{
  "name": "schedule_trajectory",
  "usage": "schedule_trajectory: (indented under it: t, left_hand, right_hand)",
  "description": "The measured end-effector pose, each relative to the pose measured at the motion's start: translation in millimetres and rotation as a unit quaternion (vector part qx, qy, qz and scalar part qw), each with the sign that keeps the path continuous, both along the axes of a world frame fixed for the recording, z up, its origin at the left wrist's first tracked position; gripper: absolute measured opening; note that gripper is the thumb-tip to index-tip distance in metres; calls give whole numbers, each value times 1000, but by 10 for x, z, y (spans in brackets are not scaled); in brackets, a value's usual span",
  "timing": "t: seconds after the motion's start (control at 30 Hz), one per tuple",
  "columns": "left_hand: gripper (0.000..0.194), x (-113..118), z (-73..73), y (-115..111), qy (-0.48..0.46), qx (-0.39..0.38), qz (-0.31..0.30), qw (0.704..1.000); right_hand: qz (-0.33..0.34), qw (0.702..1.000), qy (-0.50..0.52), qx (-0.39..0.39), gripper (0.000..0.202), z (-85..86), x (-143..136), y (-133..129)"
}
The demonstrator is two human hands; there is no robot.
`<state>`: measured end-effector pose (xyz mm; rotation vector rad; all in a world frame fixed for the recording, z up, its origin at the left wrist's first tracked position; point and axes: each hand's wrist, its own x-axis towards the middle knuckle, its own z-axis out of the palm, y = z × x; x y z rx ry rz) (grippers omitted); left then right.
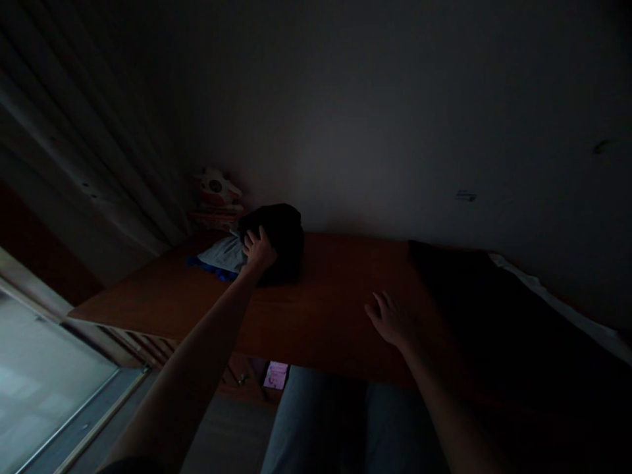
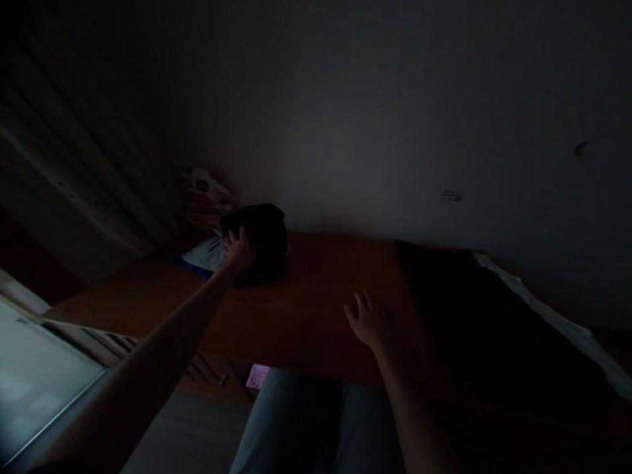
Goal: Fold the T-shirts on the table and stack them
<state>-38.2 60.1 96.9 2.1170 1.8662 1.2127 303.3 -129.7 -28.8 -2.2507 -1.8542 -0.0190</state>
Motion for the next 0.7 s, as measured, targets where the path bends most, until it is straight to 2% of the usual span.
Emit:
schedule_trajectory:
  t: [0.03,0.07,0.17,0.23,0.3,0.43,0.53,0.6,0.67,0.7]
  left_hand:
    - [66,107,-115,-97,26,-5,-26,999]
    - [63,236,-243,-207,57,-6,-78,995]
    - [43,629,-619,-531,100,-10,-206,973]
    - [35,789,-811,-692,106,-11,-249,963]
    - [31,826,-942,-788,101,-10,-265,959]
    - [30,708,-1075,-820,68,-13,-248,966]
    - [31,655,-1127,-772,37,-21,-230,972]
    - [31,657,-1153,-739,16,-27,-219,975]
    - [30,668,-1172,-715,-4,-33,-210,977]
    - [29,673,-1179,-707,-13,-36,-206,978]
  right_hand:
    - [-1,1000,0,-6,68,-4,-4,-11]
    - [-3,1000,1,-11,69,-6,-7,-24]
    - [-7,1000,1,-21,68,-3,-16,-69]
    - [-6,1000,-2,-24,69,4,-27,-100]
    - [-5,1000,-6,-24,69,11,-49,-124]
    - [1,1000,-3,-13,62,49,-67,-147]
    - [28,999,33,7,51,160,103,-193]
    - [18,999,40,19,46,289,380,-270]
    - [-38,999,18,34,44,434,782,-384]
    - [-89,995,-15,45,43,499,1011,-450]
